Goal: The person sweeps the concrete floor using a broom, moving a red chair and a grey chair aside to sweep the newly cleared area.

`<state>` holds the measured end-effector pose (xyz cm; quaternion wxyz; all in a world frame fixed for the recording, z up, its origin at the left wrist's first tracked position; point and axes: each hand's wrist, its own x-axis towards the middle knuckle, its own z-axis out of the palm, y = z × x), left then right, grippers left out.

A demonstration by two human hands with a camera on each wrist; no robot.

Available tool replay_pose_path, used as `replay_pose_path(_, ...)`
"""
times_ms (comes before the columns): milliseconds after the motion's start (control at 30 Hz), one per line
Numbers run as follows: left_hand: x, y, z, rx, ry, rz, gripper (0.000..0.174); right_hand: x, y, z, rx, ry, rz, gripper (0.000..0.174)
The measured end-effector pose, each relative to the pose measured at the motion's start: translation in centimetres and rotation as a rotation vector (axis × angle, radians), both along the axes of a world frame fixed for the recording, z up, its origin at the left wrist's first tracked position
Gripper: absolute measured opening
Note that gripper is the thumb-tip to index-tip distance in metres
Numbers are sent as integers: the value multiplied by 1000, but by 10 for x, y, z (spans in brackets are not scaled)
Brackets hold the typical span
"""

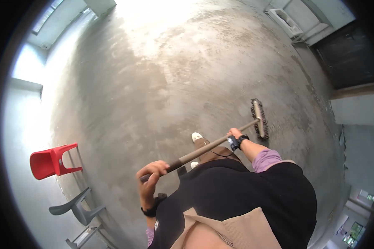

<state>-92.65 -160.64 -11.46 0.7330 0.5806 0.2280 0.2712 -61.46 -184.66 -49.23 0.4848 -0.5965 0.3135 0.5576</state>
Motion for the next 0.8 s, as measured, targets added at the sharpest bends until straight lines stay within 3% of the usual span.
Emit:
replay_pose_path(33, -7, -5, 5, 39, -11, 37, 14, -14, 24, 54, 29, -79, 139, 19)
replay_pose_path(100, -37, -21, 18, 121, -41, 113, 15, -47, 31, 27, 66, 32, 223, 23)
replay_pose_path(133, -64, -31, 26, 163, -57, 152, 16, -68, 31, -30, 143, -3, 353, 23)
replay_pose_path(200, -101, -47, 42, 251, -73, 215, 17, -107, 48, -27, 96, -119, 464, 13)
replay_pose_path(300, -150, -70, 67, 403, -73, 277, 27, -181, 82, 4, 103, 15, 312, 5)
replay_pose_path(400, -200, -91, 83, 382, -268, 302, 34, -253, 109, 61, 93, 155, 169, 6)
replay_pose_path(433, -204, -101, 93, 425, -311, 393, 41, -271, 116, 84, 72, 178, 216, 7)
replay_pose_path(533, -251, -116, 121, 440, -348, 218, 42, -326, 129, 102, 106, 244, 277, 7)
replay_pose_path(633, -252, -146, 155, 541, -407, 301, 41, -360, 134, 146, 138, 328, 385, 7)
replay_pose_path(800, -232, -169, 193, 646, -433, -133, 34, -378, 130, 180, 247, 477, 505, 11)
